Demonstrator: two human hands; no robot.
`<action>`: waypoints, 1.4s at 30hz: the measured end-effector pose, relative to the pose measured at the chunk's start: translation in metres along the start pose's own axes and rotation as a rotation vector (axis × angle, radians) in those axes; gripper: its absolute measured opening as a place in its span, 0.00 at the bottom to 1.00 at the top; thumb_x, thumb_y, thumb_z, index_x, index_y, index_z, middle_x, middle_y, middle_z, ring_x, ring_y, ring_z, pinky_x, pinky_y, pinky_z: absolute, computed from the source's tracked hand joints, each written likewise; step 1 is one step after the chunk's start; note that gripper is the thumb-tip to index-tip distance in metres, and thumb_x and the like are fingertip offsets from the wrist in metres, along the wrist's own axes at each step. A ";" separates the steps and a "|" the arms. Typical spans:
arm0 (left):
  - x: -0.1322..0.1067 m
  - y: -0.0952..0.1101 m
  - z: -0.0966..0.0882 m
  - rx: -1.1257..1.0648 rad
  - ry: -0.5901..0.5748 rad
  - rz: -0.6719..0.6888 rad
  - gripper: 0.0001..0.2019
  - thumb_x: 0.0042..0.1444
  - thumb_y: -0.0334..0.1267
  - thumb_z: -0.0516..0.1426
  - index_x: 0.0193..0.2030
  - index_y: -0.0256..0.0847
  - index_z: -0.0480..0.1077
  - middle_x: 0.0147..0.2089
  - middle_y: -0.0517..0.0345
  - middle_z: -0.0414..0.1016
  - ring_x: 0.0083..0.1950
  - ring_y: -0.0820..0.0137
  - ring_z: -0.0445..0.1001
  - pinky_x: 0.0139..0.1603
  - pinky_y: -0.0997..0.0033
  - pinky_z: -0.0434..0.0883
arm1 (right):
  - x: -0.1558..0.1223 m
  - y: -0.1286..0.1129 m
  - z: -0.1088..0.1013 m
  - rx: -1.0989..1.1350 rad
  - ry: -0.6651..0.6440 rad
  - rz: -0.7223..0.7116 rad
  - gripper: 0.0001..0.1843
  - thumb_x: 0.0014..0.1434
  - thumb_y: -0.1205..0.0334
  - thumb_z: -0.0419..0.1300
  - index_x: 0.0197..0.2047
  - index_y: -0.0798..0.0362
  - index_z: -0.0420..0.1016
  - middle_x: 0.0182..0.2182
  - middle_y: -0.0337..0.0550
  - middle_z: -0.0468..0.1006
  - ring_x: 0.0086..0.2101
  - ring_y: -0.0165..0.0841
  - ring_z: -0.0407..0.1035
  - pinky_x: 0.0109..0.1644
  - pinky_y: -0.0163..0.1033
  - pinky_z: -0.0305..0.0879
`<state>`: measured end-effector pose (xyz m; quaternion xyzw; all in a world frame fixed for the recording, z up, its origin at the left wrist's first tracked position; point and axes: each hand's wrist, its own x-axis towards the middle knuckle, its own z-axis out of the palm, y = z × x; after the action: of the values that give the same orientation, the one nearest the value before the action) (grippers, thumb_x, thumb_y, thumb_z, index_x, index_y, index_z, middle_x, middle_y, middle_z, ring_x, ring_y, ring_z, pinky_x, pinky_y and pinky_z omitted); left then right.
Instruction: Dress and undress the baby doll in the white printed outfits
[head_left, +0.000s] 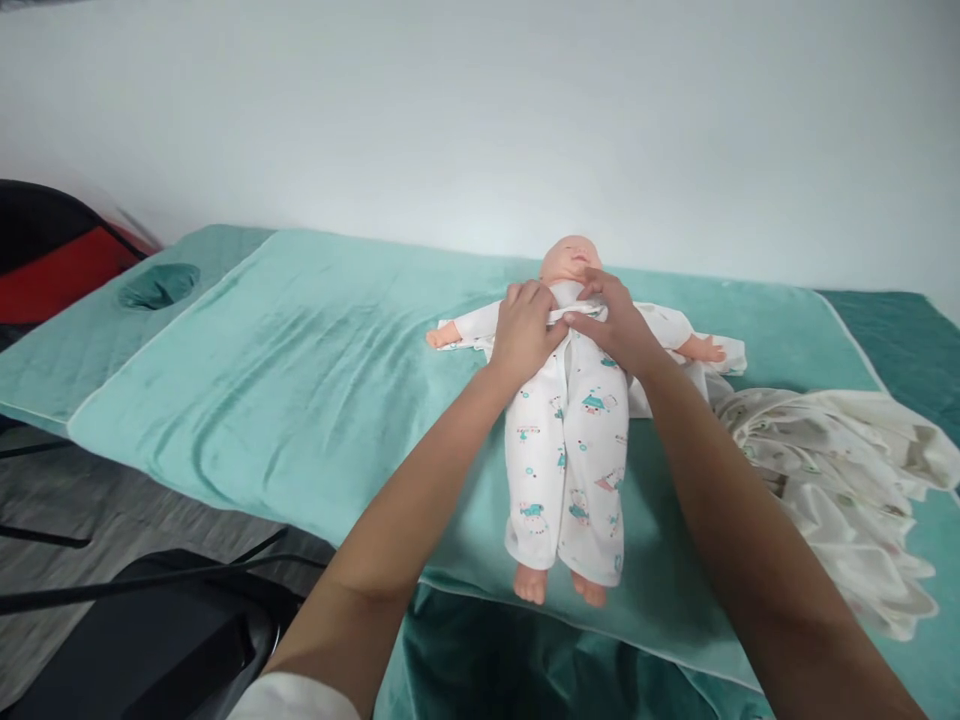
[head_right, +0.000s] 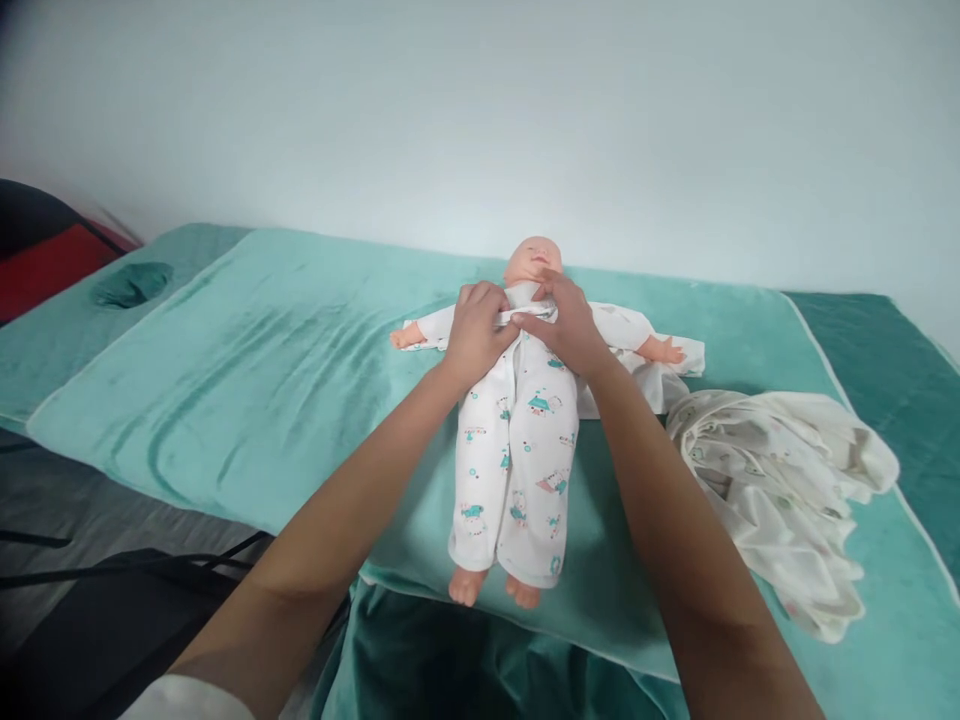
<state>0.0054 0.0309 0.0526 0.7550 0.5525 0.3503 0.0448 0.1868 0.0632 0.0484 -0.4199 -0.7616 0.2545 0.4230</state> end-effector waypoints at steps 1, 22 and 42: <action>-0.001 0.002 -0.001 0.038 -0.009 0.043 0.06 0.66 0.40 0.54 0.38 0.42 0.66 0.47 0.49 0.74 0.53 0.58 0.68 0.55 0.59 0.65 | 0.001 0.000 0.001 -0.028 -0.005 -0.026 0.23 0.55 0.44 0.69 0.46 0.48 0.71 0.67 0.48 0.64 0.68 0.49 0.54 0.73 0.62 0.45; -0.005 -0.005 0.000 0.059 0.033 -0.175 0.06 0.59 0.34 0.54 0.42 0.46 0.68 0.35 0.55 0.77 0.41 0.57 0.76 0.44 0.61 0.65 | -0.099 0.004 -0.023 0.163 0.027 0.333 0.29 0.55 0.38 0.65 0.23 0.51 0.58 0.21 0.33 0.54 0.26 0.27 0.50 0.29 0.35 0.49; -0.116 0.007 -0.012 -0.246 0.146 -0.387 0.03 0.57 0.39 0.61 0.34 0.46 0.71 0.35 0.62 0.77 0.40 0.65 0.74 0.48 0.63 0.71 | -0.101 0.000 -0.007 -0.183 0.249 0.235 0.09 0.53 0.59 0.58 0.24 0.51 0.65 0.20 0.35 0.64 0.27 0.31 0.57 0.32 0.37 0.51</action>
<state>-0.0122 -0.0764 0.0088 0.5964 0.6420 0.4536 0.1625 0.2220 -0.0226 0.0090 -0.5708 -0.6692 0.1779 0.4412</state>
